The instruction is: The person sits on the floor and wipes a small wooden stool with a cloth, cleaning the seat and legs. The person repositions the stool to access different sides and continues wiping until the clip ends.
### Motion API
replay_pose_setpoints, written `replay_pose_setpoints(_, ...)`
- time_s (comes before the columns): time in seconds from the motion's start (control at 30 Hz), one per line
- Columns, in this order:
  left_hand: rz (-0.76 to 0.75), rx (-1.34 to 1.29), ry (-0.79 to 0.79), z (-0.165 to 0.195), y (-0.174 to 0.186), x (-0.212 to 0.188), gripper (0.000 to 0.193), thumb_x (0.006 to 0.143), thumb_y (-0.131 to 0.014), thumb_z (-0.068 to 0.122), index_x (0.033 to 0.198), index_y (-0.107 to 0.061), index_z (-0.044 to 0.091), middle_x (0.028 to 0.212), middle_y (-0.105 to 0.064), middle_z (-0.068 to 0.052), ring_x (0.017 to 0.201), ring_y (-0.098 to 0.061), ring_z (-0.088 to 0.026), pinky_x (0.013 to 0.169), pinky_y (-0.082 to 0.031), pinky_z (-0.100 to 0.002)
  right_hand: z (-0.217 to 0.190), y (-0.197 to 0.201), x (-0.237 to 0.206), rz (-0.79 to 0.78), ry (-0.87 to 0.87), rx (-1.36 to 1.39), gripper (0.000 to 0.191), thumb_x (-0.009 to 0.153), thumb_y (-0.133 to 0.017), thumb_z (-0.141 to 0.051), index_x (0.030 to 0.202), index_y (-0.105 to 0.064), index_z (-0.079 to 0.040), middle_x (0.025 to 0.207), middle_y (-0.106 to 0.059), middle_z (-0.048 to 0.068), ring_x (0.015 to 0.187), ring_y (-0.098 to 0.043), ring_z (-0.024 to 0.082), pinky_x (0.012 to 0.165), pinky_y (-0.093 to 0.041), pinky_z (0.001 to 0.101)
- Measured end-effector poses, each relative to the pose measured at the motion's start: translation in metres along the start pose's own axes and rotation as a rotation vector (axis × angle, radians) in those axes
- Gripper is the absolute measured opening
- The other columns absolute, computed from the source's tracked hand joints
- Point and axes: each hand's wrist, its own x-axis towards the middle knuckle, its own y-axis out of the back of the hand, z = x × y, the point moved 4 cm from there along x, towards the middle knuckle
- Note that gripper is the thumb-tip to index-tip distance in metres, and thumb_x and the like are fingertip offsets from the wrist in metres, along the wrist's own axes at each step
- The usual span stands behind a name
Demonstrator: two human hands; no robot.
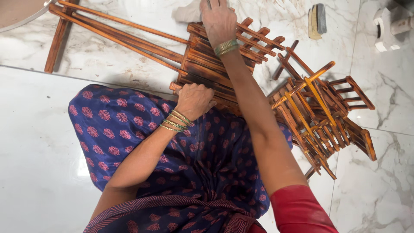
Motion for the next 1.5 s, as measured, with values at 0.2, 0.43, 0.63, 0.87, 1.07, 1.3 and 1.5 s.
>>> replay_pose_setpoints(0.2,0.042,-0.011,-0.019,0.001,0.002,-0.001,0.034,0.085,-0.076,0.042,0.081,-0.074,0.008,0.072,-0.072,-0.014,0.076,-0.072,-0.034,0.065,-0.053,-0.047,0.030,-0.004,-0.032,-0.030,0.022,0.056,0.014,0.092,-0.065,-0.011,0.106,-0.064,-0.012,0.111,-0.059,0.007,0.101,-0.063,0.027,0.063,-0.057,0.0373)
replay_pose_setpoints(0.43,0.054,0.024,-0.039,0.003,0.006,-0.001,0.036,0.086,-0.076,0.043,0.077,-0.074,0.008,0.068,-0.070,-0.014,0.070,-0.072,-0.034,0.061,-0.054,-0.047,0.103,0.034,-0.101,-0.178,-0.139,-0.012,0.014,0.091,-0.065,-0.008,0.105,-0.065,-0.008,0.112,-0.057,0.013,0.096,-0.063,0.032,0.060,-0.056,0.0411)
replay_pose_setpoints(0.63,0.119,0.042,-0.066,0.007,0.009,0.006,0.033,0.081,-0.080,0.040,0.072,-0.073,0.008,0.066,-0.070,-0.016,0.065,-0.072,-0.035,0.058,-0.054,-0.047,0.142,0.053,-0.129,-0.234,-0.408,0.066,0.032,0.078,-0.072,-0.002,0.109,-0.073,-0.011,0.112,-0.057,0.016,0.090,-0.063,0.034,0.072,-0.056,0.0474)
replay_pose_setpoints(0.87,0.242,0.066,-0.052,-0.001,-0.019,0.063,0.025,0.073,-0.080,0.032,0.069,-0.071,0.010,0.071,-0.068,-0.018,0.067,-0.070,-0.037,0.059,-0.053,-0.049,0.183,0.162,-0.163,0.452,-0.514,0.430,0.038,0.074,-0.077,0.006,0.110,-0.064,0.007,0.107,-0.059,0.021,0.096,-0.062,0.032,0.082,-0.049,0.0408)
replay_pose_setpoints(1.07,0.281,0.058,-0.004,-0.007,-0.026,0.128,0.039,0.083,-0.081,0.045,0.090,-0.073,0.008,0.091,-0.070,-0.019,0.087,-0.068,-0.039,0.070,-0.051,-0.053,0.144,0.187,-0.195,0.247,-0.837,0.541,0.023,0.084,-0.076,0.000,0.107,-0.072,0.001,0.089,-0.066,0.012,0.078,-0.054,0.025,0.075,-0.045,0.0363)
replay_pose_setpoints(1.3,0.415,-0.078,-0.349,-0.043,0.010,0.091,0.061,0.069,-0.088,0.036,0.111,-0.071,-0.003,0.098,-0.070,-0.025,0.098,-0.064,-0.043,0.086,-0.047,-0.056,0.066,0.167,-0.202,0.416,-0.670,0.325,0.037,0.080,-0.069,0.005,0.116,-0.067,-0.006,0.115,-0.067,0.010,0.105,-0.068,0.029,0.092,-0.057,0.0447)
replay_pose_setpoints(1.5,0.430,-0.180,-0.262,-0.053,-0.007,0.073,0.033,0.092,-0.080,0.020,0.114,-0.068,-0.002,0.105,-0.069,-0.022,0.102,-0.061,-0.043,0.090,-0.048,-0.051,-0.012,0.067,-0.216,0.124,-0.852,0.485,0.038,0.076,-0.072,0.000,0.112,-0.060,-0.004,0.118,-0.056,0.025,0.103,-0.062,0.047,0.084,-0.053,0.0538)
